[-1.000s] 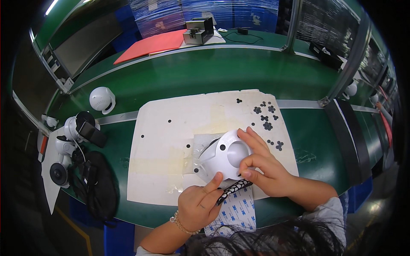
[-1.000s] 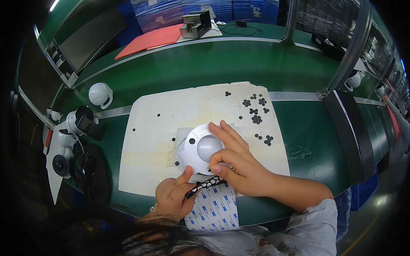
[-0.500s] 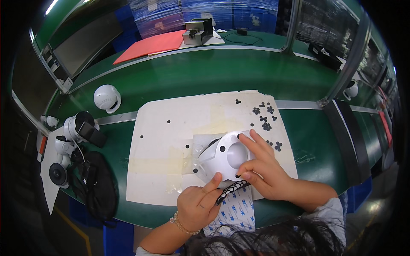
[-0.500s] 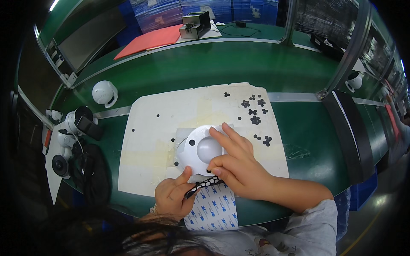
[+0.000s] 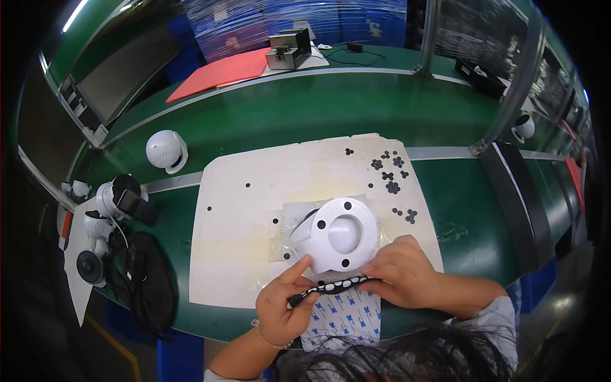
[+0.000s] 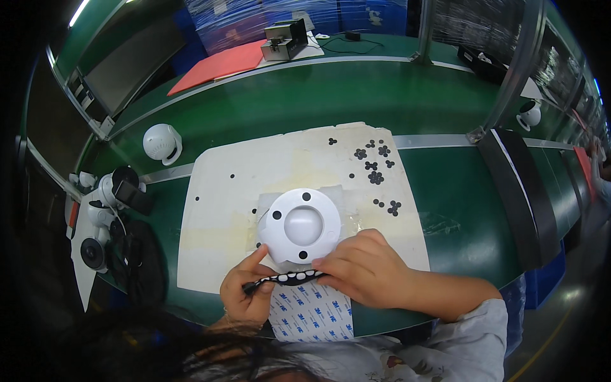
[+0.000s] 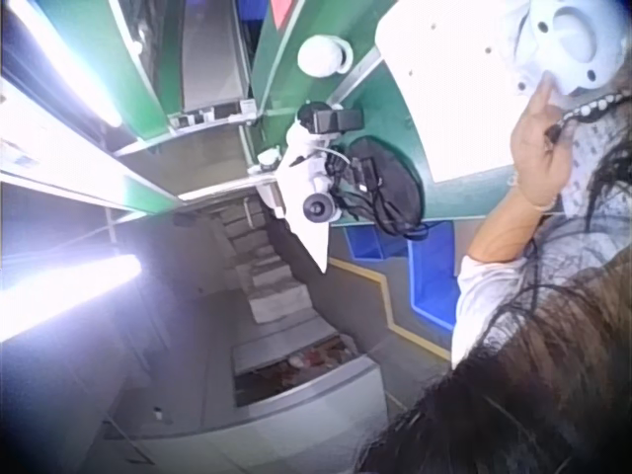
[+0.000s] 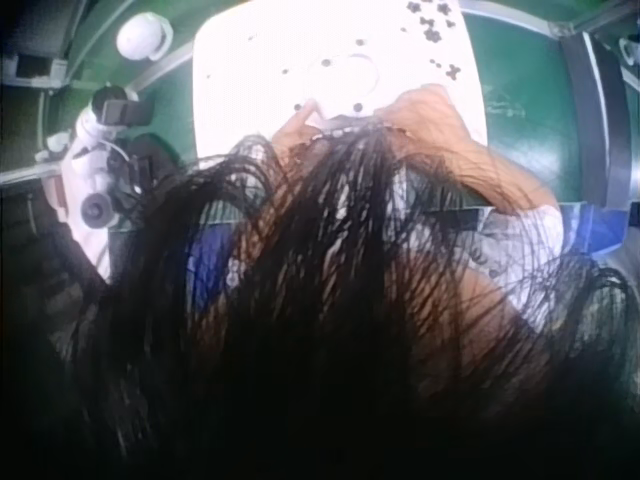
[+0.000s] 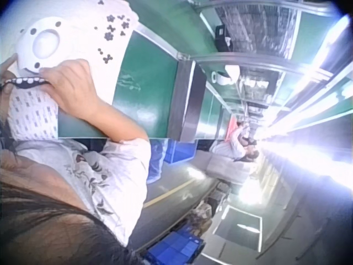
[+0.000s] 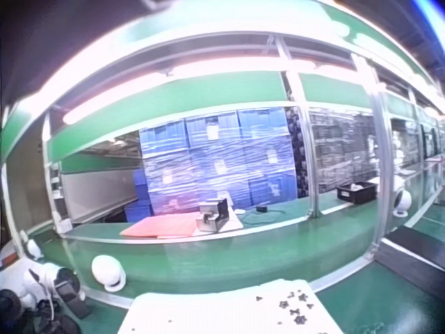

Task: The person places small black circular components into holes on a white plastic housing. They repeatedly pick up the housing, place it down, and insert components one by one. The person handles a black strip of components and a white housing throughout the process.

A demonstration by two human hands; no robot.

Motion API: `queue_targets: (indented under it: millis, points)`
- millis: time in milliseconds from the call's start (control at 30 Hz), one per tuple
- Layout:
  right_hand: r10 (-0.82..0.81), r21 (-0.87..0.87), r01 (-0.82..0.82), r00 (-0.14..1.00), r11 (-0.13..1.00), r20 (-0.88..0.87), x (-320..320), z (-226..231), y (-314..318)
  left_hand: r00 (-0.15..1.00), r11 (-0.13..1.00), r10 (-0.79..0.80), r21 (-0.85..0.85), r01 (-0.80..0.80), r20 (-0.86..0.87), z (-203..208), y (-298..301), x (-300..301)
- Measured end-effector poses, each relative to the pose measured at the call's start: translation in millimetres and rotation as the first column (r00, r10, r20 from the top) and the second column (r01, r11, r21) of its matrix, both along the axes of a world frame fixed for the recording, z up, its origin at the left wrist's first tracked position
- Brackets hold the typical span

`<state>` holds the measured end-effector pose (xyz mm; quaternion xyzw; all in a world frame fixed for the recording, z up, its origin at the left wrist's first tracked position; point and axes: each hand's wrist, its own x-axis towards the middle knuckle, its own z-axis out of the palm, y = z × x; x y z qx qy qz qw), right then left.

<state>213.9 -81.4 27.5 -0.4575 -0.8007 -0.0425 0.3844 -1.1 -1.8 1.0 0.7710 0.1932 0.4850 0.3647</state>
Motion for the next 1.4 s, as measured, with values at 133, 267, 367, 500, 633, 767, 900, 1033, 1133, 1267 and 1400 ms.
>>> queue_targets:
  millis: [133, 267, 367, 500, 633, 767, 900, 1033, 1133, 1267, 1400]
  points:
    - [0.034, -0.165, -0.038, 0.999, 0.985, -0.028, 3.9, 5.5, 1.4, 0.999, 0.999, -0.031, 0.014, 0.032, -0.024, 0.6, 2.1, -1.3]
    - [0.057, -0.176, -0.115, 0.951, 0.978, -0.304, 6.5, 0.5, 4.1, 0.999, 0.998, -0.033, 0.048, 0.035, -0.035, -2.6, 4.0, -2.1]
    - [0.088, -0.175, -0.141, 0.957, 0.974, -0.277, 7.8, 2.7, 3.2, 0.999, 0.999, -0.032, 0.038, 0.033, -0.024, -6.2, 3.9, -3.3]
    - [0.157, -0.010, -0.160, 0.980, 0.987, -0.120, 11.7, 2.1, 5.7, 0.999, 1.000, -0.001, 0.018, 0.001, -0.033, -3.1, 3.3, -2.8]
    - [0.159, 0.180, -0.170, 0.984, 0.969, 0.078, 14.7, 7.5, 6.6, 1.000, 1.000, 0.005, -0.009, -0.005, -0.018, -5.8, 3.9, -3.2]
    - [0.154, 0.125, -0.150, 0.988, 0.981, -0.023, 10.8, 5.3, 5.6, 1.000, 0.999, 0.019, -0.028, -0.019, -0.012, -6.0, 3.9, -3.5]
    - [0.086, 0.013, -0.085, 0.991, 0.996, -0.098, 7.9, 3.7, 4.1, 0.999, 0.999, 0.030, -0.036, -0.031, -0.013, -5.6, 3.9, -3.6]
    - [0.055, 0.121, -0.054, 0.998, 0.991, -0.003, 8.0, 1.7, 5.2, 1.000, 0.999, 0.013, -0.029, -0.013, -0.005, -8.4, 4.3, -2.8]
    - [0.100, 0.101, -0.097, 0.995, 0.990, -0.025, 10.6, -2.9, 7.6, 1.000, 1.000, 0.014, -0.019, -0.014, -0.012, -8.3, 4.0, -2.9]
    - [0.133, 0.095, -0.131, 0.991, 0.987, -0.016, 14.3, 0.4, 8.2, 0.999, 0.999, 0.026, 0.029, -0.024, -0.044, -2.7, 4.8, -2.4]
    - [0.162, 0.144, -0.167, 0.986, 0.975, 0.046, 15.9, 4.0, 7.8, 0.999, 0.998, 0.036, 0.044, -0.034, -0.038, -2.8, 5.5, -2.6]
